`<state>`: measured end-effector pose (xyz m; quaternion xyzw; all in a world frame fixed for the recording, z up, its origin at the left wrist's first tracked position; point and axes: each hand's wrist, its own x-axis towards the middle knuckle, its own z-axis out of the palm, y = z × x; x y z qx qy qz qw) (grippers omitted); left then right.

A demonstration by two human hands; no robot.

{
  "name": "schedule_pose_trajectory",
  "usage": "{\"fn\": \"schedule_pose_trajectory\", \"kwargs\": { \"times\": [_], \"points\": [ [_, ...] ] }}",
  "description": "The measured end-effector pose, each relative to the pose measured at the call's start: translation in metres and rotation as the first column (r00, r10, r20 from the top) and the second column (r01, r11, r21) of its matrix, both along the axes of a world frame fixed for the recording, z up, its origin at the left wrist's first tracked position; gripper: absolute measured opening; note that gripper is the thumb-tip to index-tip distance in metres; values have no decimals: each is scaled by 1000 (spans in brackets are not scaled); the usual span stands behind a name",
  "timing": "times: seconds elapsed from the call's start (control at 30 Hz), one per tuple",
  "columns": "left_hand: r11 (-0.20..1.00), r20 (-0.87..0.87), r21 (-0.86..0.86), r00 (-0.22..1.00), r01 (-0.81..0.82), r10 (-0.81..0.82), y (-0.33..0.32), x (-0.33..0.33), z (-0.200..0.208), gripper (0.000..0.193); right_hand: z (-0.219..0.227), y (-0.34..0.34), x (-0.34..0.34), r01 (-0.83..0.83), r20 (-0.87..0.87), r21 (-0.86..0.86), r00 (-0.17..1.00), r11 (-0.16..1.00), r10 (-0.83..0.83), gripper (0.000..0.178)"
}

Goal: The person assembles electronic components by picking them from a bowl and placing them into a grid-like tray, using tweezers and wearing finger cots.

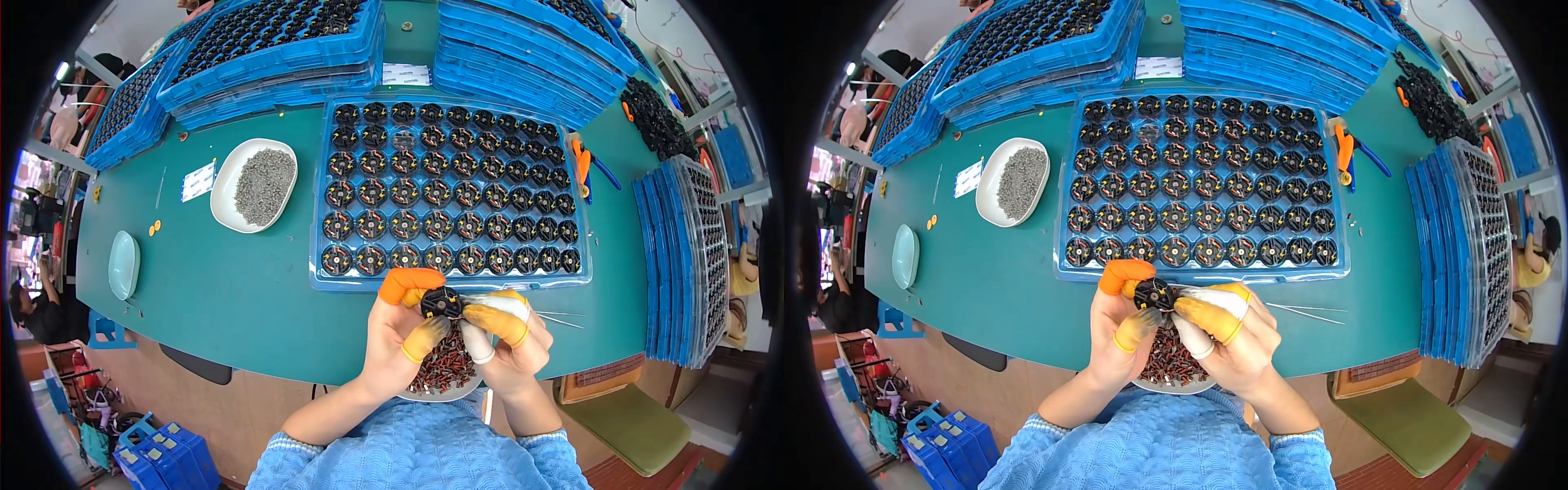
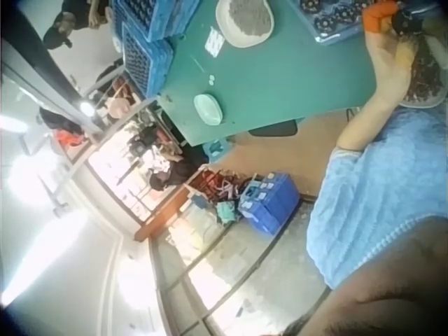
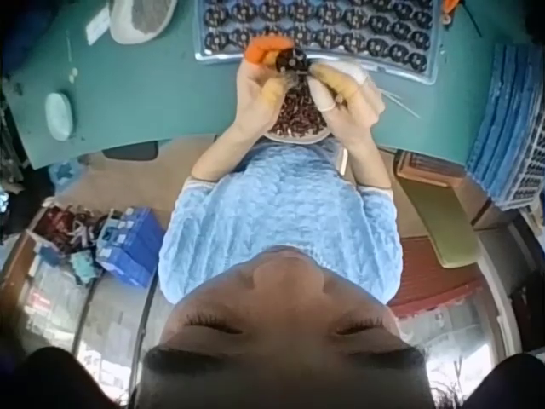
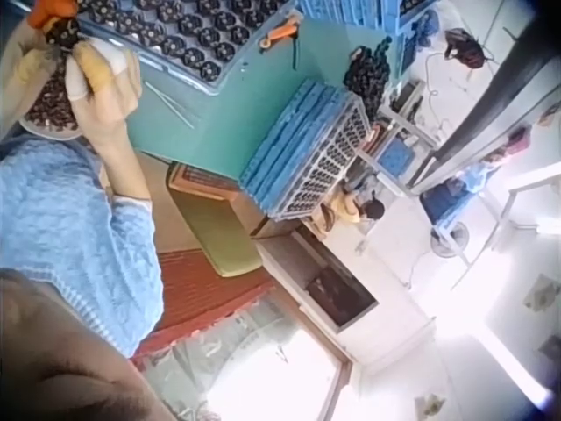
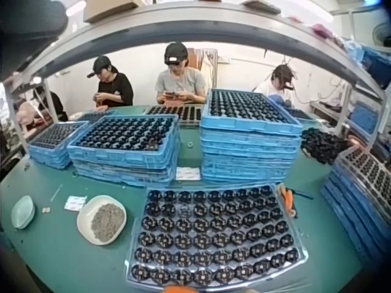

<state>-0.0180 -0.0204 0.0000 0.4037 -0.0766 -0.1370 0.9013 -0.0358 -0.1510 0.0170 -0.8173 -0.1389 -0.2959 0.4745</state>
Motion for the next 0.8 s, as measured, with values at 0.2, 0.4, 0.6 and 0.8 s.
{"fn": "schedule_pose_trajectory", "kwargs": {
  "times": [0.2,0.4,0.6,0.8],
  "points": [
    [990,-83,-127,994,64,-75,-5,-3,2,39,-8,2,-6,-40,0,153,999,987,41,18],
    [986,-43,-127,993,103,-110,-2,-2,0,41,-14,5,-3,-108,-174,765,914,635,366,15],
    [981,63,26,980,190,-191,8,7,3,41,-4,-11,-1,-208,-143,209,960,956,240,11],
    [957,1,-51,958,285,-286,13,10,1,43,4,-20,7,-254,10,-83,967,964,256,18]
  ]
}}
